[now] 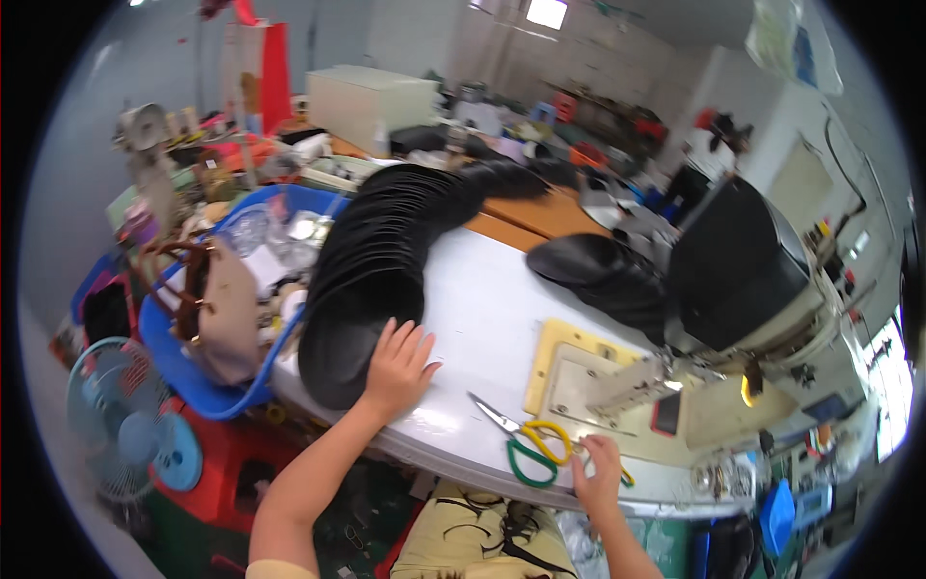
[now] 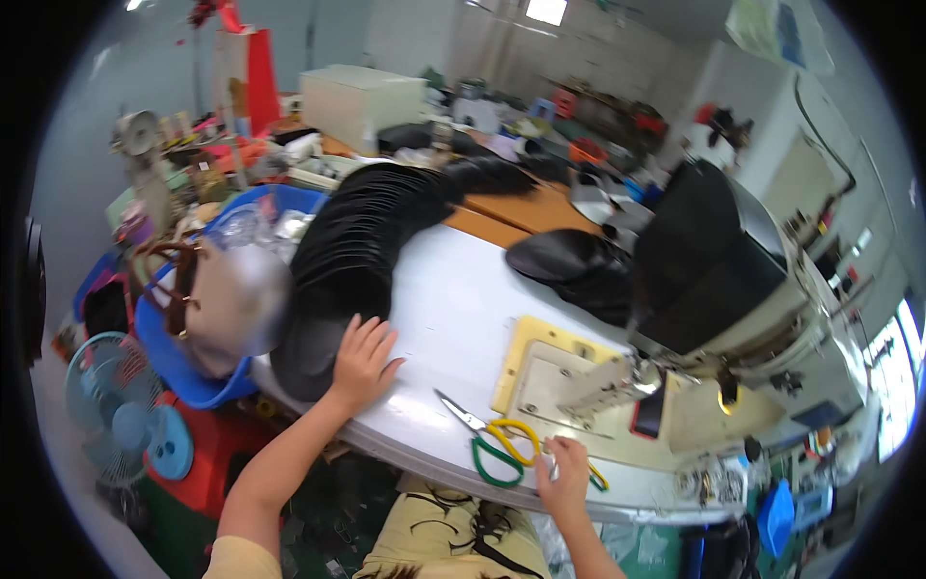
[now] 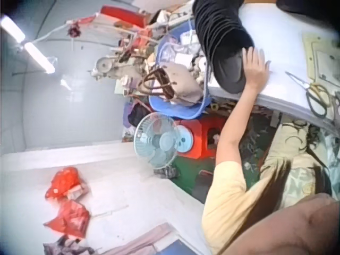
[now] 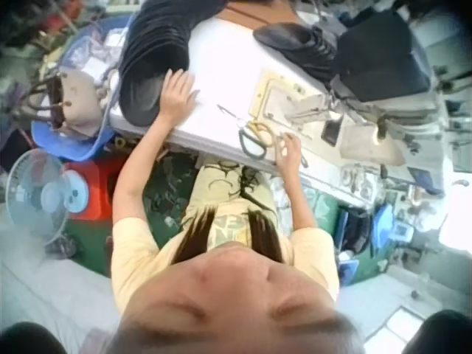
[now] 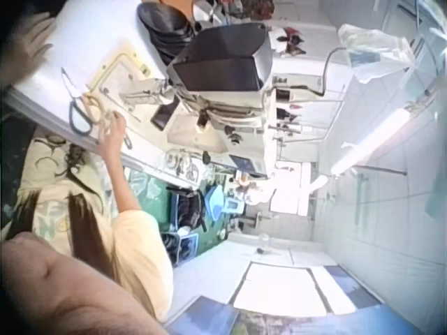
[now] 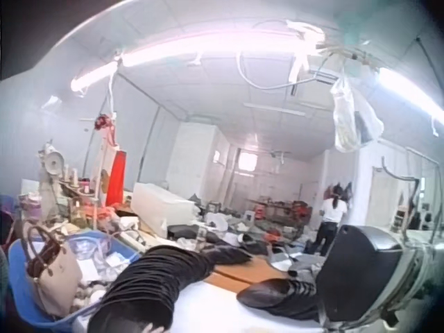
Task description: The person uses green-handled scissors to trim excess material from the edges of black leather shoe parts. They handle the items one at a time, cutting along the seams and placing the finished pieces into a stack on the table.
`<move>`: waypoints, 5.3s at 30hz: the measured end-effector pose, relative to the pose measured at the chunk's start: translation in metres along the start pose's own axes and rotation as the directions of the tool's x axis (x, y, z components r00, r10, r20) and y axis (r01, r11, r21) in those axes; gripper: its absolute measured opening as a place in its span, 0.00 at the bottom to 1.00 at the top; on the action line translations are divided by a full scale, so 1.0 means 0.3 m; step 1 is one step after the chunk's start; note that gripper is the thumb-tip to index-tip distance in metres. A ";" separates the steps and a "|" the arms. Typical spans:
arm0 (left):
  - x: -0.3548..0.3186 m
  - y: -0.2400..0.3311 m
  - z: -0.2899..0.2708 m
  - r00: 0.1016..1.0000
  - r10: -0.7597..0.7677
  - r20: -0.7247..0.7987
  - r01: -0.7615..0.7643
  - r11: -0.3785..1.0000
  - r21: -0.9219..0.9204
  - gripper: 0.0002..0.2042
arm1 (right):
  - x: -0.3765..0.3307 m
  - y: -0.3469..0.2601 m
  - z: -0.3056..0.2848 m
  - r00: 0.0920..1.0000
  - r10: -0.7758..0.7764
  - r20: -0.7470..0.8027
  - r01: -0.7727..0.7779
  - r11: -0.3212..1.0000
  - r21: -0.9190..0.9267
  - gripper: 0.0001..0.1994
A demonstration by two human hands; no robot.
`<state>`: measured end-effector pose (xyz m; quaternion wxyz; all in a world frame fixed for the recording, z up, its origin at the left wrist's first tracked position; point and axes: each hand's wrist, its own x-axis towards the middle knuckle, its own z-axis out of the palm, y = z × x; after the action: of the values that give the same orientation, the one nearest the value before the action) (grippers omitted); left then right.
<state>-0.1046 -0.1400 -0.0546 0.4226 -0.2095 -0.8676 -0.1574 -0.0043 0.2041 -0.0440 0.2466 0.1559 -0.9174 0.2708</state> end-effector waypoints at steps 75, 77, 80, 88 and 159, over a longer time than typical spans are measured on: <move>0.663 -0.021 0.688 0.587 -0.279 0.760 0.135 -0.892 -0.432 0.28 | 1.005 0.310 0.091 0.836 -0.422 -0.351 0.429 0.901 -0.064 0.34; 0.670 0.033 0.661 0.706 -0.287 0.647 0.054 -0.890 -0.454 0.25 | 1.029 0.187 0.023 0.700 -0.621 -0.352 0.622 0.773 -0.125 0.30; 0.663 0.056 0.736 0.777 -0.340 0.529 0.013 -0.833 -0.554 0.23 | 1.030 0.184 -0.023 0.577 -0.739 -0.349 0.693 0.669 -0.270 0.23; 0.445 -0.075 0.753 0.611 -0.309 0.728 0.208 -0.825 -0.525 0.23 | 1.039 0.161 -0.049 0.317 -0.944 -0.094 0.884 0.330 -0.331 0.11; -0.006 0.342 0.026 0.601 -0.781 0.170 0.612 0.313 -0.726 0.37 | -0.209 -0.059 -0.171 0.803 0.451 0.391 -0.557 0.801 0.221 0.25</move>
<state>-0.0577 -0.0484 -0.0507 0.2812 0.0580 -0.6807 -0.6740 0.0742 0.2290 -0.0328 -0.0161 -0.0171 -0.8950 0.4455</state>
